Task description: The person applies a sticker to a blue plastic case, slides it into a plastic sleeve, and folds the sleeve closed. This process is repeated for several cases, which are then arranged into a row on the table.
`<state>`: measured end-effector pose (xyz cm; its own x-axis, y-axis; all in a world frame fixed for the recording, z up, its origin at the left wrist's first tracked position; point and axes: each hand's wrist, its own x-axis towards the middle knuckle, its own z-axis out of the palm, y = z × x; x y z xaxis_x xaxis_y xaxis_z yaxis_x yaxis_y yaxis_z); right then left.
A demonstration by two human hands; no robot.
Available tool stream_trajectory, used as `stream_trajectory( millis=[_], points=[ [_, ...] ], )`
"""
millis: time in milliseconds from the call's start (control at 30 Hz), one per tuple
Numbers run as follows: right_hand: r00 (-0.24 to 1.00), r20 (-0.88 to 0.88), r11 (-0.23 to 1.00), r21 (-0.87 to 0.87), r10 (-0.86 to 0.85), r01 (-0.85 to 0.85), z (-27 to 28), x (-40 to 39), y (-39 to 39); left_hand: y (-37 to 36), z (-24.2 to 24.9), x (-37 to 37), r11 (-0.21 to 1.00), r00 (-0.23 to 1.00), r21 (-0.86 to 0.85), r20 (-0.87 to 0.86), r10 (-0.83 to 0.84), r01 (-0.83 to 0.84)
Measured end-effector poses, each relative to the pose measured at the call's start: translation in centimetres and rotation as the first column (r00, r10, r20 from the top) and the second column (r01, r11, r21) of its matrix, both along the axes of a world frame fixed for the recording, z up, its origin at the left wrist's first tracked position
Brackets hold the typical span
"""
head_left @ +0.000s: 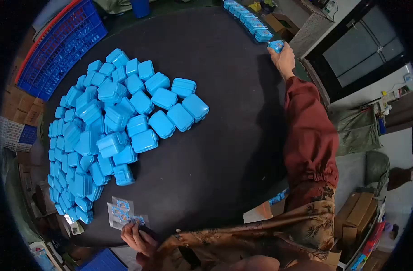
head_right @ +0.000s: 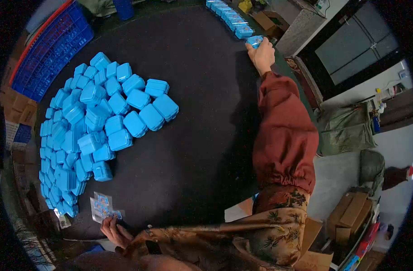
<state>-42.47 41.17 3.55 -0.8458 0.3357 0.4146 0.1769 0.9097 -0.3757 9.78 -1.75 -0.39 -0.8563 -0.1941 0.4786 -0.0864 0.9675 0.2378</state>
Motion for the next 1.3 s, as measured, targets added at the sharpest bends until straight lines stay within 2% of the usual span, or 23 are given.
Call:
stream_trajectory(
  millis=[167,233,367,467,533,567,633,667,700,733,767,800,833,867,933,967,1033,1067,1167,1233,1267,1300],
  points=[
    [0.999,0.025,0.993,0.114,-0.033,0.030,-1.7,-3.4,0.9,-0.5,-0.9,0.4,0.996,0.997,-0.057,0.040,0.065,-0.062],
    [0.998,0.036,0.959,0.281,-0.045,0.033,-2.1,-3.9,0.5,-1.0,-1.1,0.4,0.995,0.999,-0.097,0.025,0.032,-0.029],
    [1.000,0.014,0.959,0.284,-0.022,0.017,-2.4,-5.1,0.3,-1.2,-1.0,1.2,0.995,0.992,-0.078,0.106,0.066,-0.058],
    [0.998,0.056,0.961,0.277,-0.034,0.018,-2.3,-5.2,0.2,-1.9,-1.3,1.4,0.992,0.997,-0.120,0.063,-0.039,0.046],
    [0.994,-0.102,0.950,0.307,-0.031,0.062,-1.7,-3.7,-0.4,0.8,2.8,-0.7,0.983,0.927,0.080,0.353,0.126,-0.164],
    [0.993,-0.107,0.949,0.305,-0.042,0.073,-1.8,-3.2,-0.1,0.5,3.4,-0.7,0.985,0.930,0.079,0.348,0.117,-0.153],
    [0.988,-0.152,0.977,0.215,0.019,0.014,-2.0,-2.2,0.6,-0.8,3.4,0.0,0.984,0.776,-0.003,0.614,0.142,-0.178],
    [0.990,-0.137,0.987,0.158,0.037,-0.015,-2.3,-1.1,0.9,-2.6,1.3,1.4,0.986,0.780,-0.002,0.612,0.133,-0.167],
    [0.990,-0.140,0.987,0.159,0.029,-0.006,-2.7,-0.5,1.4,-5.3,-2.4,3.3,0.999,0.898,-0.034,0.439,0.040,-0.028],
    [0.999,-0.031,0.998,0.059,-0.014,0.015,-3.3,0.1,1.8,-6.7,-4.3,4.3,0.991,0.965,-0.094,0.254,-0.073,0.100],
    [0.996,0.081,0.998,-0.039,-0.043,0.046,-3.6,0.5,2.1,-5.7,-3.6,3.6,0.990,0.965,-0.096,0.250,-0.078,0.104],
    [0.993,0.111,0.991,-0.120,-0.050,0.063,-3.4,0.9,1.9,-3.8,-2.1,2.4,0.994,0.974,-0.094,0.225,-0.039,0.062],
    [0.993,0.106,0.990,-0.126,-0.052,0.066,-3.1,1.1,1.7,-2.8,-1.2,1.8,0.995,0.980,-0.093,0.198,0.001,0.018],
    [0.992,0.103,0.985,-0.150,-0.069,0.084,-2.8,1.2,1.5,-3.3,-2.2,1.9,0.995,0.981,-0.100,0.192,-0.001,0.021],
    [0.991,0.096,0.977,-0.182,-0.091,0.107,-2.6,1.1,1.1,-4.4,-4.6,1.8,0.971,0.987,-0.208,-0.082,-0.139,0.119],
    [0.995,0.039,0.981,-0.168,-0.091,0.096,-2.6,0.8,1.0,-4.2,-4.7,1.9,0.969,0.986,-0.214,-0.088,-0.142,0.121],
    [0.996,-0.020,0.984,-0.157,-0.091,0.086,-3.0,0.2,1.0,-2.7,-3.5,1.4,0.994,0.996,-0.051,-0.005,0.093,-0.093],
    [0.995,-0.044,0.981,-0.175,-0.091,0.082,-3.3,-0.1,1.1,-3.0,-3.8,1.5,0.994,0.996,-0.055,-0.005,0.092,-0.092],
    [0.994,-0.027,0.971,-0.217,-0.104,0.096,-2.8,0.1,0.9,-5.8,-5.2,2.9,0.995,0.999,-0.098,-0.055,-0.002,-0.004],
    [0.994,0.013,0.964,-0.241,-0.112,0.112,-2.7,0.3,0.8,-8.6,-5.4,3.9,0.951,0.975,-0.239,0.149,-0.165,0.197],
    [0.991,0.004,0.965,-0.228,-0.131,0.128,-2.8,0.3,0.7,-9.5,-6.2,3.4,0.951,0.975,-0.239,0.149,-0.162,0.195],
    [0.989,-0.007,0.966,-0.214,-0.147,0.143,-2.8,0.2,0.7,-9.9,-7.0,1.9,0.875,0.922,-0.353,-0.072,-0.379,0.332]
  ],
)
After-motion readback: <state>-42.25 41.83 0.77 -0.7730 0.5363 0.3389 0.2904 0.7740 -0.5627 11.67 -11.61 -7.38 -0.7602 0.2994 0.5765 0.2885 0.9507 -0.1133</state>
